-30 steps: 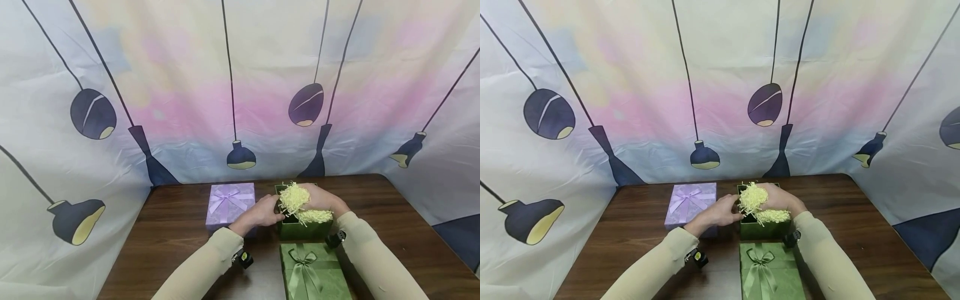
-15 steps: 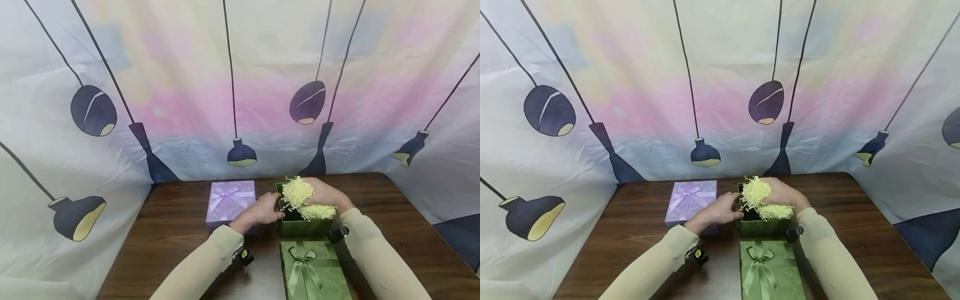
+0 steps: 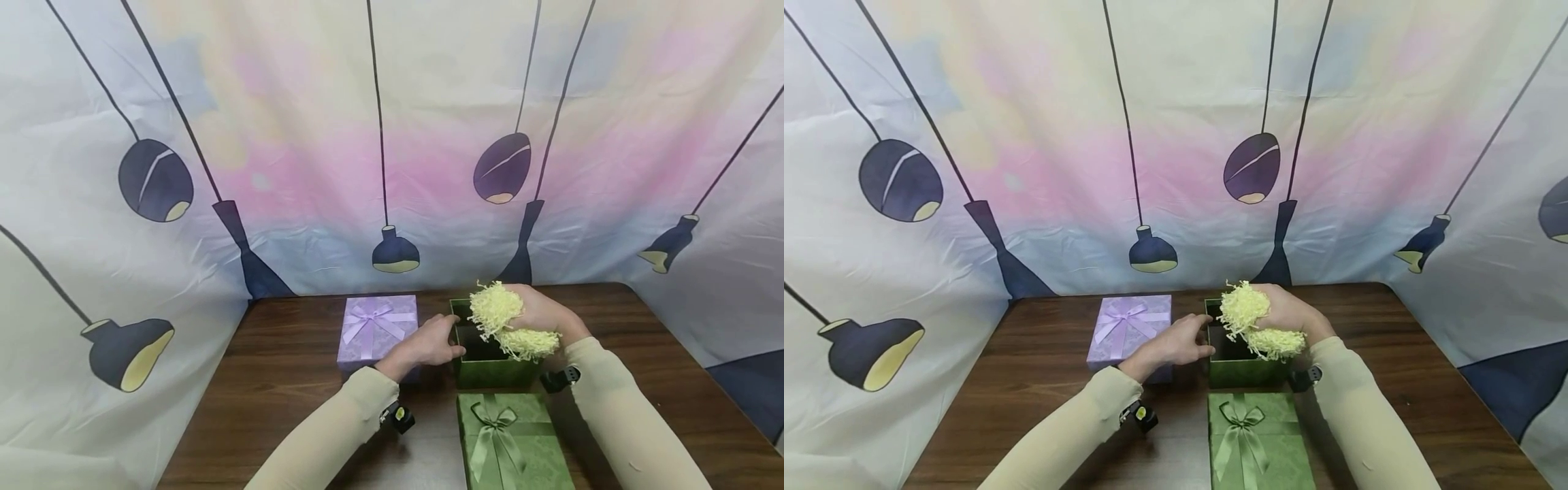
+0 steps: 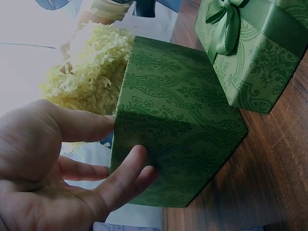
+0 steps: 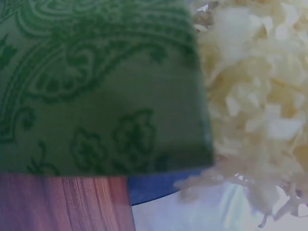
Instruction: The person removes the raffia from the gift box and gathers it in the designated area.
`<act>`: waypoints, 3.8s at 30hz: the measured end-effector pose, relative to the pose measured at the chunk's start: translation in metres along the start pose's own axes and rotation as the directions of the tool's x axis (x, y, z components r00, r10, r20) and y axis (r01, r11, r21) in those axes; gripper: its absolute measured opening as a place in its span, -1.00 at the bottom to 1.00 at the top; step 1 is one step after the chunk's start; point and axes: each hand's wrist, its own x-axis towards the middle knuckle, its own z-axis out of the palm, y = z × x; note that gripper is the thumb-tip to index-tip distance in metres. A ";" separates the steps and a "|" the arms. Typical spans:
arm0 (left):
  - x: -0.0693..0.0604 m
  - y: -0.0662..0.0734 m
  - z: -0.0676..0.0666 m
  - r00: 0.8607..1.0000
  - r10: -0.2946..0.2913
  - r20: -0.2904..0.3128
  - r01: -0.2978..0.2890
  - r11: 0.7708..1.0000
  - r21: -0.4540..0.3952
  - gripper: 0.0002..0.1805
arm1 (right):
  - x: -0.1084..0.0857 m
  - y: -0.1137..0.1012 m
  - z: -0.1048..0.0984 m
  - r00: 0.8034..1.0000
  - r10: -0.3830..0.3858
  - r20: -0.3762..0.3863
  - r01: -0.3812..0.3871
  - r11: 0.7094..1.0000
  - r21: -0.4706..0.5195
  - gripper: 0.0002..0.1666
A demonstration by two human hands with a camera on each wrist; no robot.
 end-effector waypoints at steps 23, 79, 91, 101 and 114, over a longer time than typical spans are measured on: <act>-0.001 -0.001 -0.001 1.000 0.017 0.004 -0.016 0.999 -0.029 -0.29 | -0.016 0.005 -0.013 0.994 0.101 -0.044 -0.101 0.995 -0.020 -0.17; -0.001 -0.001 -0.003 1.000 -0.007 0.030 0.009 0.998 -0.058 -0.29 | -0.066 0.041 -0.023 0.966 0.042 -0.257 -0.008 0.991 0.134 -0.47; -0.003 -0.002 -0.002 1.000 0.003 0.022 -0.002 0.999 -0.053 -0.30 | -0.082 0.052 -0.023 0.944 0.107 -0.311 -0.070 0.989 0.129 -0.40; -0.002 -0.002 -0.001 1.000 0.004 0.012 -0.004 0.999 -0.039 -0.31 | -0.090 0.055 -0.023 0.928 0.292 -0.233 -0.297 0.955 0.013 -0.16; 0.000 -0.002 -0.004 1.000 0.005 0.012 -0.004 0.999 -0.041 -0.31 | -0.089 0.063 -0.024 0.915 0.370 -0.159 -0.389 0.914 -0.114 0.05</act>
